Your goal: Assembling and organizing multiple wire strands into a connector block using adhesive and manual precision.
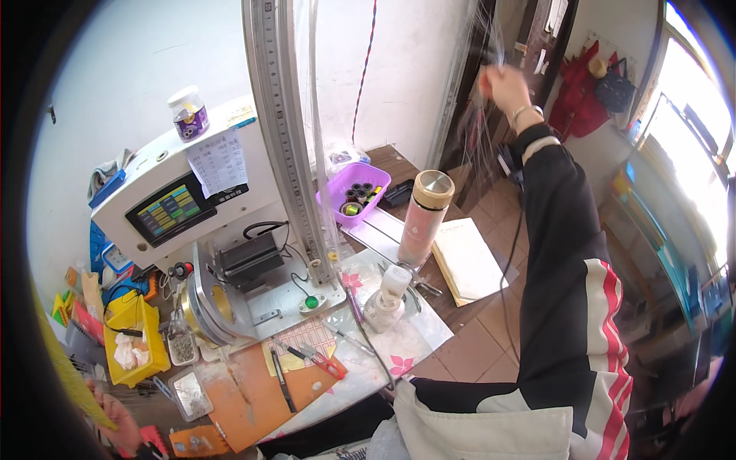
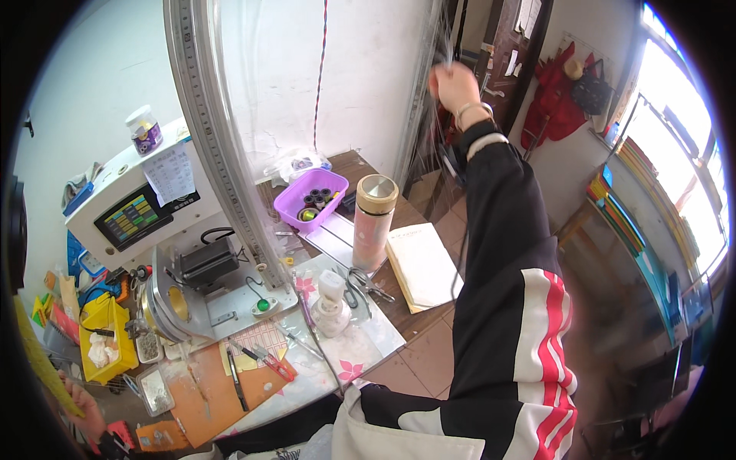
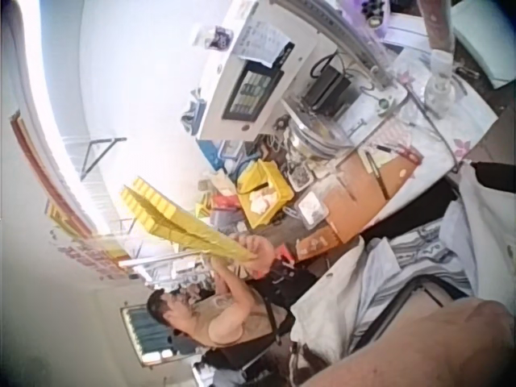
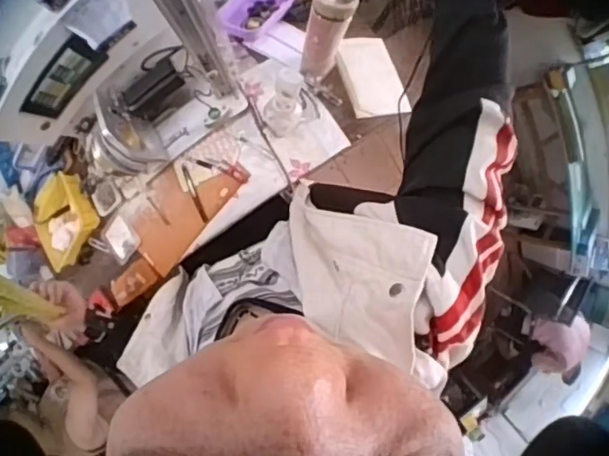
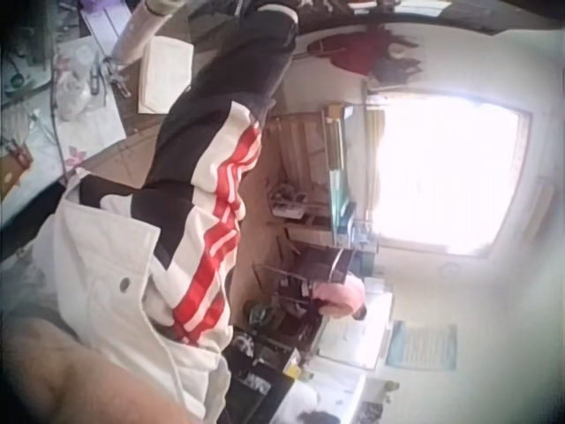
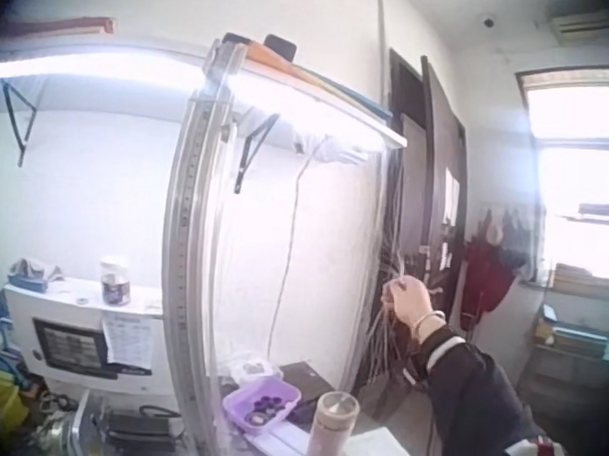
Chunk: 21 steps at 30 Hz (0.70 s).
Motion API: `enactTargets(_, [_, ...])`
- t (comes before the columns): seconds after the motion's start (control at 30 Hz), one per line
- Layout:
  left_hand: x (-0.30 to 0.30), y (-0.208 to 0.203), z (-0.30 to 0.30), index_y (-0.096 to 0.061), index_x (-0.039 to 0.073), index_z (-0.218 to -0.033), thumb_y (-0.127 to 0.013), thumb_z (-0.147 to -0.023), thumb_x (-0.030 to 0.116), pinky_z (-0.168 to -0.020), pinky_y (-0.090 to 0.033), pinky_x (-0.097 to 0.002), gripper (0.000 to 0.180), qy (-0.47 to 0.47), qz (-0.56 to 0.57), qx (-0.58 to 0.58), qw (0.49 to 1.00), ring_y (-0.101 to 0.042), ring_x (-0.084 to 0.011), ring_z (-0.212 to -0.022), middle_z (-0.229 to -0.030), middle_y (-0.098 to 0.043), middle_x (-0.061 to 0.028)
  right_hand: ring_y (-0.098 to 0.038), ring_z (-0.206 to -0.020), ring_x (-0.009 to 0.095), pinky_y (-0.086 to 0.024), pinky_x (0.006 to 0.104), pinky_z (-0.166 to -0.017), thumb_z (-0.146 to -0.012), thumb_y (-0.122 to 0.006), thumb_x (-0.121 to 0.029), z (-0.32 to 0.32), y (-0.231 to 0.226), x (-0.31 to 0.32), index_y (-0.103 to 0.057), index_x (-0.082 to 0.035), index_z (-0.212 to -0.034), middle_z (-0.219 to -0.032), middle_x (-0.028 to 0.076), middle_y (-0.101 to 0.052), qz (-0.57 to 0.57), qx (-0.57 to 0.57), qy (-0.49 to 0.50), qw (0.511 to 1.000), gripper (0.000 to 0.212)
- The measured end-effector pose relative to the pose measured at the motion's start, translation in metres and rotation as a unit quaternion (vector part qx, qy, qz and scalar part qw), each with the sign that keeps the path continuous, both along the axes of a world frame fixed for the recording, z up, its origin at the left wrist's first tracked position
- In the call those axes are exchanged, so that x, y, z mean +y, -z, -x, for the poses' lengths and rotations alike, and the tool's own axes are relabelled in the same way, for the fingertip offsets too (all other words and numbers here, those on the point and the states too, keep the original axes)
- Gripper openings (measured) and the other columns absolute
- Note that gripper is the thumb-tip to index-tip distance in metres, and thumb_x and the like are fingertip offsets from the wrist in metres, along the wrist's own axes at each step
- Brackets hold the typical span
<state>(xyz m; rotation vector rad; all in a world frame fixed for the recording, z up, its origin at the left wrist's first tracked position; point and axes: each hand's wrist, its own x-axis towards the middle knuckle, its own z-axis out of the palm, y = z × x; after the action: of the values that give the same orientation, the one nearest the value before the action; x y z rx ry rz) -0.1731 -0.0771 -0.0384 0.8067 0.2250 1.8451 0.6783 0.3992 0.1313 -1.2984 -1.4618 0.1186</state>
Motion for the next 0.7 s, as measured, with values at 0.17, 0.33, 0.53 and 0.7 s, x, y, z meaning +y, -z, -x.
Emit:
enactTargets(0.17, [-0.008, -0.002, -0.018, -0.029, 0.001, -0.138, -0.043, -0.101, 0.006, -0.06, -0.037, -0.0241, 0.04, 0.006, -0.002, 0.003, 1.0, -0.038, -0.0114, -0.07, -0.086, -0.035, -0.0023, -0.067, -0.079, 0.017, -0.054, 0.0306, -0.074, -0.092, -0.065, -0.018, 0.051, -0.061, 0.005, -0.069, 0.002, -0.099, -0.091, 0.009, -0.073, -0.345, 0.125, -0.094, 0.926, 0.021])
enactTargets(0.33, [-0.01, 0.017, -0.013, -0.026, -0.005, -0.145, -0.044, -0.101, 0.007, -0.063, -0.041, -0.0244, 0.049, -0.042, 0.009, 0.056, 0.998, -0.044, -0.0124, -0.074, -0.096, -0.045, -0.0071, -0.067, -0.082, 0.021, -0.055, 0.0329, -0.067, -0.072, -0.087, -0.029, 0.0, 0.008, -0.012, -0.02, -0.001, -0.154, -0.11, 0.019, -0.069, 0.297, -0.166, -0.068, 0.938, 0.109])
enactTargets(0.53, [0.001, 0.022, -0.037, -0.045, 0.001, -0.14, -0.049, -0.101, 0.011, -0.068, -0.046, -0.0253, 0.04, -0.524, 0.208, 0.203, 0.801, -0.052, -0.0144, -0.084, -0.12, -0.056, -0.0091, -0.067, -0.097, 0.024, -0.055, 0.0343, -0.083, -0.068, -0.087, -0.04, -0.051, 0.069, -0.124, -0.043, -0.001, -0.146, -0.137, 0.018, -0.057, 0.248, -0.338, 0.056, 0.906, 0.097])
enactTargets(0.7, [0.006, 0.04, -0.026, -0.042, 0.002, -0.145, -0.057, -0.095, 0.0, -0.091, -0.049, -0.0292, 0.052, -0.545, 0.115, 0.502, 0.662, -0.057, -0.0175, -0.112, -0.138, -0.054, -0.0103, -0.064, -0.077, 0.013, -0.054, 0.0281, -0.075, -0.091, -0.071, -0.034, -0.001, 0.086, -0.248, -0.054, -0.003, -0.137, -0.12, 0.009, -0.066, 0.145, 0.078, 0.11, 0.98, 0.058])
